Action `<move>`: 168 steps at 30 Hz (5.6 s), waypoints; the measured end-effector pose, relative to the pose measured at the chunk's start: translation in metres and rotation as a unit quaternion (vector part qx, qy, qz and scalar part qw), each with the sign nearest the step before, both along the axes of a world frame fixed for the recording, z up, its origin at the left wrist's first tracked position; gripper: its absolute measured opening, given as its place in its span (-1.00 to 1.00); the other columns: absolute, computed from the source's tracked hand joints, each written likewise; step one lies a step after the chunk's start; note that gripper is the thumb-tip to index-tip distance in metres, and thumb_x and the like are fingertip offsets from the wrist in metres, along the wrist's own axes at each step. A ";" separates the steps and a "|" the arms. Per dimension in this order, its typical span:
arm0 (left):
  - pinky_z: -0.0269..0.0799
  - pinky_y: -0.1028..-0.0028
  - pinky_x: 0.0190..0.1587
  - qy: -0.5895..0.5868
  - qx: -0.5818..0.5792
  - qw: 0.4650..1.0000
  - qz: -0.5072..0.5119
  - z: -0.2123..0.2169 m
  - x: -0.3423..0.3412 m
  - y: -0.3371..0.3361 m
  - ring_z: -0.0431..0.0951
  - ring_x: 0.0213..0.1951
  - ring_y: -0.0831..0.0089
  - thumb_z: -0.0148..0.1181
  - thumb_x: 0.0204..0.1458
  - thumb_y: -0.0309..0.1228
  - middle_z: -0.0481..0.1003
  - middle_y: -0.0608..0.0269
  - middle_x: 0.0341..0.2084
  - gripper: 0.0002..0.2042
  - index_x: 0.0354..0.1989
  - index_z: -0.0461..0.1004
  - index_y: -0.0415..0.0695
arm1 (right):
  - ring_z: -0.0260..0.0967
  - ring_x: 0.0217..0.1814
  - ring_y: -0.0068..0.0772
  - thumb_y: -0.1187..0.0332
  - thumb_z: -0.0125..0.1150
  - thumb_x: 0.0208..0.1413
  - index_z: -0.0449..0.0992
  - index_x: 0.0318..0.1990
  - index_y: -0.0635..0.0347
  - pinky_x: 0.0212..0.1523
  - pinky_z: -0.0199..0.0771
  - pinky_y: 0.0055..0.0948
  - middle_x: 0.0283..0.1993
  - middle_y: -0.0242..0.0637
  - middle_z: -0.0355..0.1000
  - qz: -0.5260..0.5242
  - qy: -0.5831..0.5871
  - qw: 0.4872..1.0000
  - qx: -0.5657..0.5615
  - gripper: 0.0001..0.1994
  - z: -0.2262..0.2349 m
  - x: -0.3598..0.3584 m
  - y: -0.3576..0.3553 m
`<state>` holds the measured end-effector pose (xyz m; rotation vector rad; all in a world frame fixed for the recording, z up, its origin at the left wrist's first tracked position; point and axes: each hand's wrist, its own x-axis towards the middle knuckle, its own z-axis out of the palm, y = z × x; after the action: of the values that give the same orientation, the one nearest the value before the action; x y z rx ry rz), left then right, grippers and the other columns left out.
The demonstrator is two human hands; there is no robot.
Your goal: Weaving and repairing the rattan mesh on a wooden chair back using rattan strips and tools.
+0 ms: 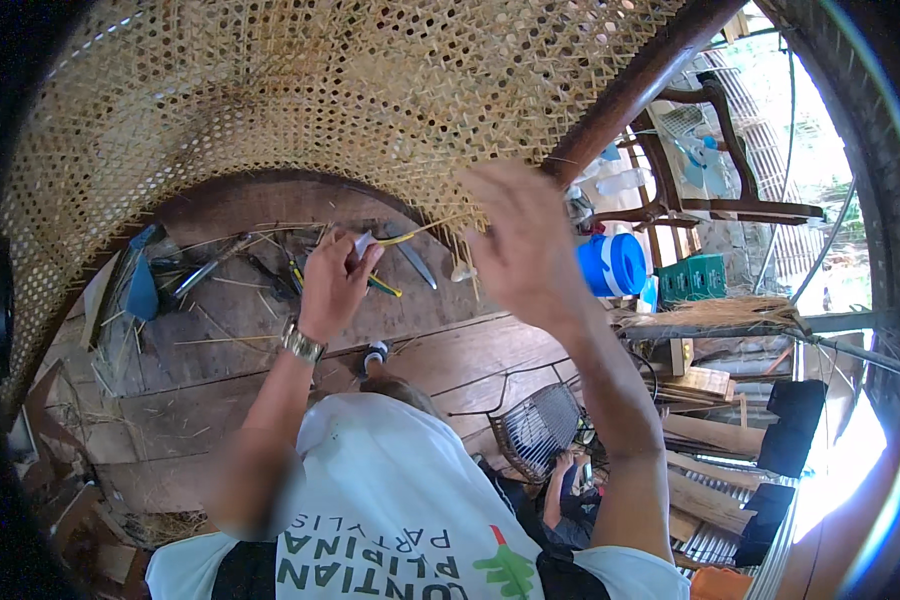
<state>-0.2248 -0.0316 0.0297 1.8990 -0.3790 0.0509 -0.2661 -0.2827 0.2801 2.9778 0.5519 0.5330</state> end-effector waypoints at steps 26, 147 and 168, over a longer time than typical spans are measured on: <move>0.80 -0.32 -0.12 0.134 -0.014 0.990 -0.031 -0.006 0.020 -0.123 0.89 -0.25 -0.39 0.31 0.68 -0.22 0.82 -0.33 -0.33 -0.71 0.08 0.76 -0.22 | 0.65 0.38 -0.01 0.28 0.52 0.44 0.86 -0.03 0.12 0.42 0.47 0.17 0.38 -0.18 0.60 0.021 0.090 0.990 -0.109 -0.86 -0.083 0.063 -0.044; 0.78 -0.21 -0.10 0.064 -0.100 0.992 0.036 -0.099 0.038 -0.065 0.90 -0.16 -0.36 0.42 0.61 -0.31 0.84 -0.31 -0.23 -0.78 0.18 0.80 -0.20 | 0.77 0.27 0.16 0.35 0.47 0.56 0.80 0.04 0.27 0.21 0.90 0.20 0.29 -0.07 0.56 -0.086 0.110 0.990 -0.018 -0.84 -0.185 0.067 0.007; 0.80 -0.22 -0.10 0.107 -0.116 0.988 0.002 -0.089 0.064 -0.110 0.91 -0.15 -0.36 0.45 0.62 -0.16 0.86 -0.26 -0.21 -0.71 0.08 0.86 -0.16 | 0.67 0.42 0.43 0.52 0.34 0.43 0.62 0.23 0.49 0.40 0.87 0.23 0.37 0.21 0.50 -0.054 0.123 0.991 -0.014 -0.70 -0.174 0.080 0.002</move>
<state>-0.1606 -0.1413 -0.0590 1.6557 -0.2138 -0.1017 -0.1858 -0.2807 0.1066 3.0430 0.4047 0.1482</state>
